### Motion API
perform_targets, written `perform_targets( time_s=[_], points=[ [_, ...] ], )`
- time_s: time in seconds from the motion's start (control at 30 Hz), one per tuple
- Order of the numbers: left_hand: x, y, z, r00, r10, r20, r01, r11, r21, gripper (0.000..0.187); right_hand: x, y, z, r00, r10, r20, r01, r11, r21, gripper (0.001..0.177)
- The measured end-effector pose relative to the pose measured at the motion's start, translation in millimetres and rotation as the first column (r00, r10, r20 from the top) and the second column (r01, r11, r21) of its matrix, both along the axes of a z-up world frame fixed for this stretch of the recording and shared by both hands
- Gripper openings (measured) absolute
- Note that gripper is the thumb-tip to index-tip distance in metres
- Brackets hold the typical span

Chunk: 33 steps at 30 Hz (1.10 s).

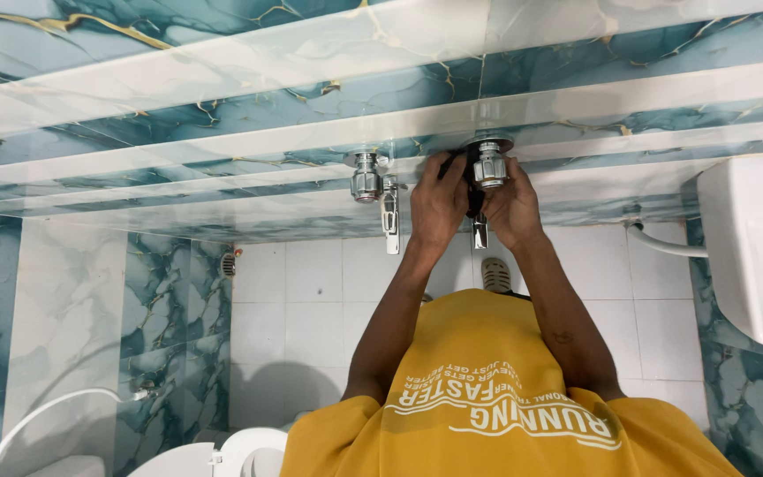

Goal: The person uses a cloth to grip a faucet handle and tightens the faucet components using a wrench.

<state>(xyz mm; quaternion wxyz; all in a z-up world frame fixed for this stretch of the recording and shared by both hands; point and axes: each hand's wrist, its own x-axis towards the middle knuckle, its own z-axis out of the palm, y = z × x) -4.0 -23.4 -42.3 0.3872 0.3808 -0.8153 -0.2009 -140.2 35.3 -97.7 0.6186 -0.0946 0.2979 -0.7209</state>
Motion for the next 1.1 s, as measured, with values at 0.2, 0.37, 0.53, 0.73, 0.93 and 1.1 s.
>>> perform_targets(
  time_s=[0.2, 0.37, 0.53, 0.73, 0.93, 1.1],
  points=[
    [-11, 0, -9, 0.935, -0.034, 0.354, -0.009, 0.993, 0.118, 0.029, 6, 1, -26, 1.000, 0.016, 0.026, -0.018, 0.996, 0.092, 0.049],
    [-12, 12, -6, 0.973, -0.039, 0.228, -0.010, 0.978, 0.210, 0.030, 6, 14, -34, 1.000, 0.016, -0.020, -0.012, 0.988, 0.153, 0.044],
    [-3, 22, -1, 0.997, -0.053, -0.062, 0.066, 0.974, 0.215, 0.044, 11, 20, -24, 0.996, 0.020, -0.091, -0.013, 0.997, 0.071, 0.040],
    [6, 21, 15, 0.946, -0.036, -0.321, 0.216, 0.809, 0.546, 0.059, 18, 22, -10, 0.992, 0.124, 0.020, -0.125, 0.985, 0.123, 0.048],
    [13, 18, 41, 0.999, 0.005, -0.049, 0.023, 0.825, 0.564, 0.036, 21, 8, -28, 0.999, -0.021, -0.031, 0.024, 0.996, 0.081, 0.033],
    [7, 15, 51, 0.997, -0.053, -0.051, 0.055, 0.998, 0.036, 0.027, 28, -2, -35, 0.984, -0.176, 0.012, 0.175, 0.982, 0.066, 0.029]
  ],
)
